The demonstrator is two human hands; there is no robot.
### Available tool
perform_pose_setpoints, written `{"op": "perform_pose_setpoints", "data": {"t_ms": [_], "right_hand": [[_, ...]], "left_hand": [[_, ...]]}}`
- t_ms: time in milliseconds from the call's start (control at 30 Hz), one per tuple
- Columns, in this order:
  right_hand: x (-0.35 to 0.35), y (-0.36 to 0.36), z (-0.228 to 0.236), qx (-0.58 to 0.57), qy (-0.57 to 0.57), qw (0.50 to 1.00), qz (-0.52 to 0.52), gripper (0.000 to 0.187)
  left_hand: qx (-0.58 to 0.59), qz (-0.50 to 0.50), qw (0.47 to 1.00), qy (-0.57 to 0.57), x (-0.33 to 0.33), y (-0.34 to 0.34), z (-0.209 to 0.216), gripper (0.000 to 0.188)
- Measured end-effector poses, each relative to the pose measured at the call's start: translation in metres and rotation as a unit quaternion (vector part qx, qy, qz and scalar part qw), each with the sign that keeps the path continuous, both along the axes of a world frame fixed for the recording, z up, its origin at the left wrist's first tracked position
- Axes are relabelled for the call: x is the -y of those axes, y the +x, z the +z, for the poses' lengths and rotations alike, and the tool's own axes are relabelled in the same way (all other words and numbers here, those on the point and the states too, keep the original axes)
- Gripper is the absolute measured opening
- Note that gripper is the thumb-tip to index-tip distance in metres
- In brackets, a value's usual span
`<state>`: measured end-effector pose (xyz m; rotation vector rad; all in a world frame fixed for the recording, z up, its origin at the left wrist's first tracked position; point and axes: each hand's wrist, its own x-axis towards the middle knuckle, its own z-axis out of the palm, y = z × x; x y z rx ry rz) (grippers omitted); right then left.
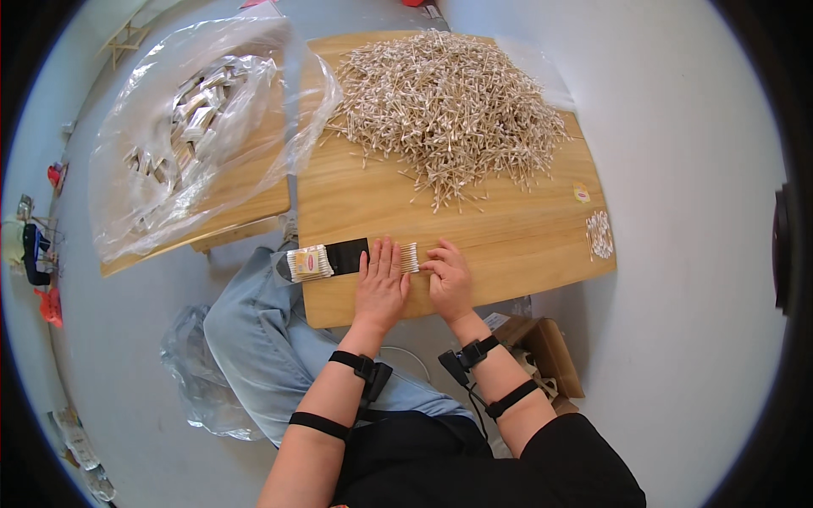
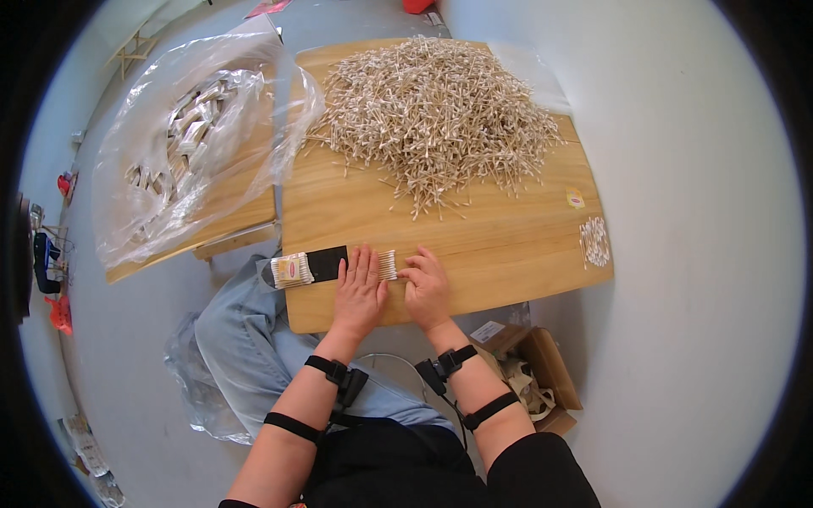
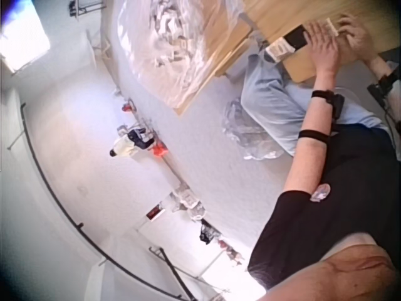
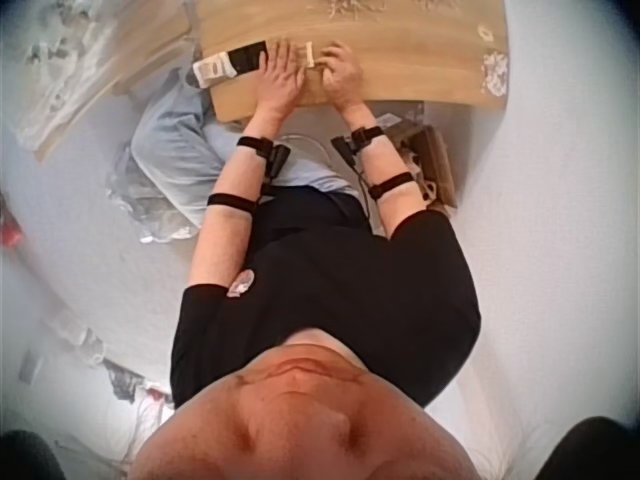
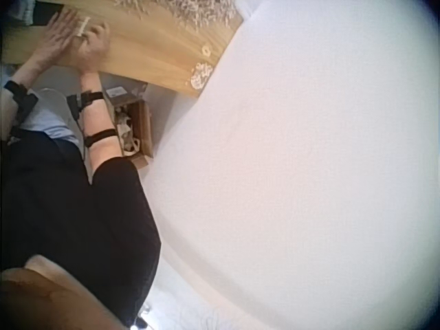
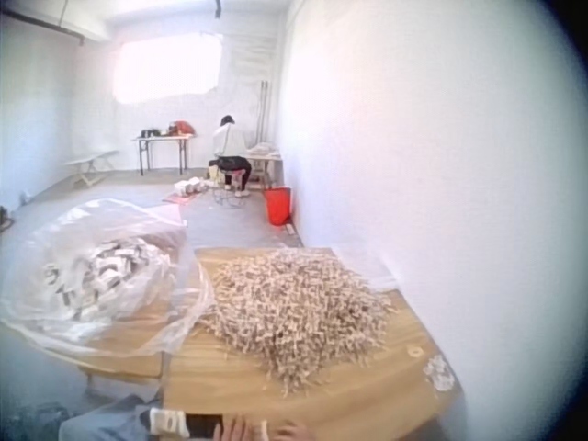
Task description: Organize and align cotton swabs into a small tray or holder on a desk.
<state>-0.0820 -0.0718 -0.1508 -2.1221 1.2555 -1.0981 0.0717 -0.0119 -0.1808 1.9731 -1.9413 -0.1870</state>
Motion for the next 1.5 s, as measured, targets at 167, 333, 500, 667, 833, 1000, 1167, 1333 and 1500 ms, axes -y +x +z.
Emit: {"op": "perform_pose_setpoints", "data": {"t_ms": [167, 333, 500, 667, 833, 1000, 1167, 1333, 1500], "right_hand": [[0.0003, 0.0012, 0.0005, -0.008, -0.006, 1.000, 0.000, 0.023], [0.0003, 0.0006, 0.0002, -0.011, -0.007, 1.000, 0.005, 0.020], [0.0000, 0.0018, 0.0006, -0.011, -0.017, 1.000, 0.011, 0.017], [0.0010, 0.0005, 0.0003, -0.012, -0.008, 1.000, 0.018, 0.018], [0.0005, 0.0031, 0.0031, -0.021, -0.011, 1.000, 0.014, 0.021], [0.0006, 0.0037, 0.0030, -0.025, -0.011, 0.999, 0.016, 0.022], [0.0012, 0.0032, 0.0019, -0.023, -0.009, 1.000, 0.015, 0.024], [0.0012, 0.0048, 0.0041, -0.031, -0.013, 0.999, 0.013, 0.024], [0.0017, 0.0030, 0.0036, -0.043, -0.014, 0.999, 0.023, 0.026]], "left_hand": [[-0.002, 0.000, 1.000, 0.007, 0.0003, 0.0009, 0.0021, 0.069], [0.003, -0.001, 1.000, 0.002, 0.0002, 0.0013, 0.0021, 0.069], [0.006, 0.000, 1.000, 0.003, 0.0002, 0.0016, 0.0031, 0.069], [0.014, -0.001, 1.000, 0.007, 0.0005, 0.0011, 0.0034, 0.070], [0.014, -0.001, 1.000, 0.009, -0.0001, 0.0016, 0.0034, 0.071], [0.020, 0.000, 1.000, 0.007, -0.0006, 0.0015, 0.0020, 0.071], [0.017, -0.001, 1.000, 0.015, -0.0002, 0.0014, 0.0036, 0.071], [0.020, -0.001, 1.000, 0.010, 0.0000, 0.0012, 0.0036, 0.071], [0.020, -0.001, 1.000, 0.010, 0.0001, 0.0011, 0.0042, 0.071]]}}
